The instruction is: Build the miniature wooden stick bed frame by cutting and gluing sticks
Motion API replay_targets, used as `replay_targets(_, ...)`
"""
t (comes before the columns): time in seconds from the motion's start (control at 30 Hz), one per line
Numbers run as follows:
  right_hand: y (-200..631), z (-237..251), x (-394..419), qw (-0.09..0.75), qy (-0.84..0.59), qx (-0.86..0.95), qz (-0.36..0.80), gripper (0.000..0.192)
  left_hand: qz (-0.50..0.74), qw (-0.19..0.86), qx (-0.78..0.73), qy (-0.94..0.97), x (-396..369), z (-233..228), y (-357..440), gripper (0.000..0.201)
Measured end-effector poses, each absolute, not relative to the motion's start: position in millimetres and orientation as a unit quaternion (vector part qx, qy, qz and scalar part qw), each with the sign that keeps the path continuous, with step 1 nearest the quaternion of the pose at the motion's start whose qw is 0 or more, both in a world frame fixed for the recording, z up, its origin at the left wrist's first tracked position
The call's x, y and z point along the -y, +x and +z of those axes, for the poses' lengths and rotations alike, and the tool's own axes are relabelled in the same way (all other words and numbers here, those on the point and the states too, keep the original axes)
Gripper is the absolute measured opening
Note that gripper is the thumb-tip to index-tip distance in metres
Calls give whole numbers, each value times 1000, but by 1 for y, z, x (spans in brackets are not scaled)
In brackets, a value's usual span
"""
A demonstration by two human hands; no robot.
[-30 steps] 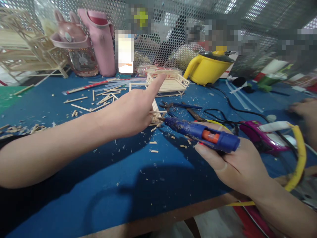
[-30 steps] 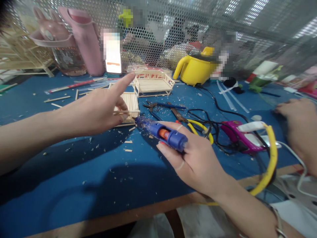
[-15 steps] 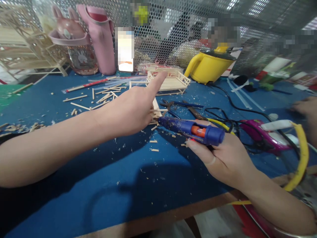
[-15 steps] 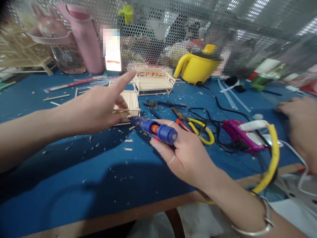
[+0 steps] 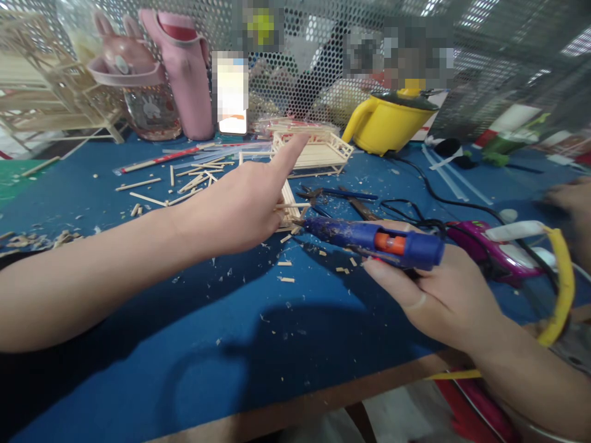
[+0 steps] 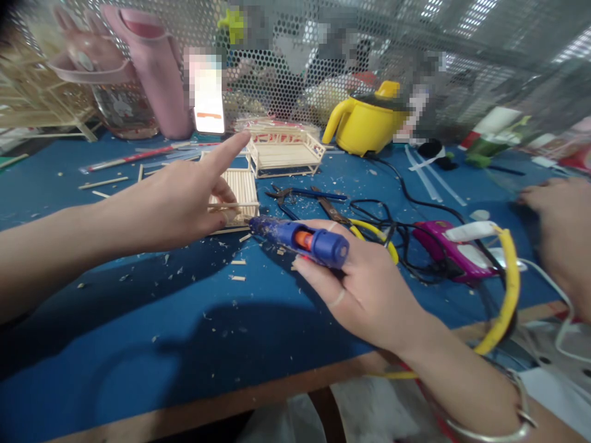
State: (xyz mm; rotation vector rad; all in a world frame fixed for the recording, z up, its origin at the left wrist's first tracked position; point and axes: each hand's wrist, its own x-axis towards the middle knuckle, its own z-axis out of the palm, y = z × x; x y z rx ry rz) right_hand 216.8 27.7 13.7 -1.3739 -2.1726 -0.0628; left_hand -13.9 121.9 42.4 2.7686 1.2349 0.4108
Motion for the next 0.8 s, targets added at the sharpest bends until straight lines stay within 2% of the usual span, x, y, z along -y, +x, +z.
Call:
replay_targets(0.13, 239, 22, -29, 340, -540, 770, 14, 12, 132, 43, -397, 907, -122, 43, -14, 88)
replay_targets(0.27, 258, 33, -48, 399, -611, 683, 19, 32, 143, 58, -389, 908, -121, 44, -14, 87)
replay_targets(0.33, 265, 37, -63, 386, -624, 680, -15, 29, 153, 64, -392, 905, -120, 44, -14, 87)
replay_targets(0.4, 268, 38, -79, 356, -607, 708, -48, 21, 157, 70, -404, 898, -120, 45, -13, 87)
replay_targets(0.53, 270, 32, -110, 220, -560, 788, -132, 47, 163, 86, -421, 888, -119, 46, -10, 85)
replay_targets(0.63, 271, 27, -133, 124, -522, 818, -209, 51, 171, 93, -415, 889, -119, 46, -10, 84)
replay_targets(0.8, 272, 23, -171, 77, -497, 829, -245, 45, 185, 88, -408, 890, -118, 45, -10, 82)
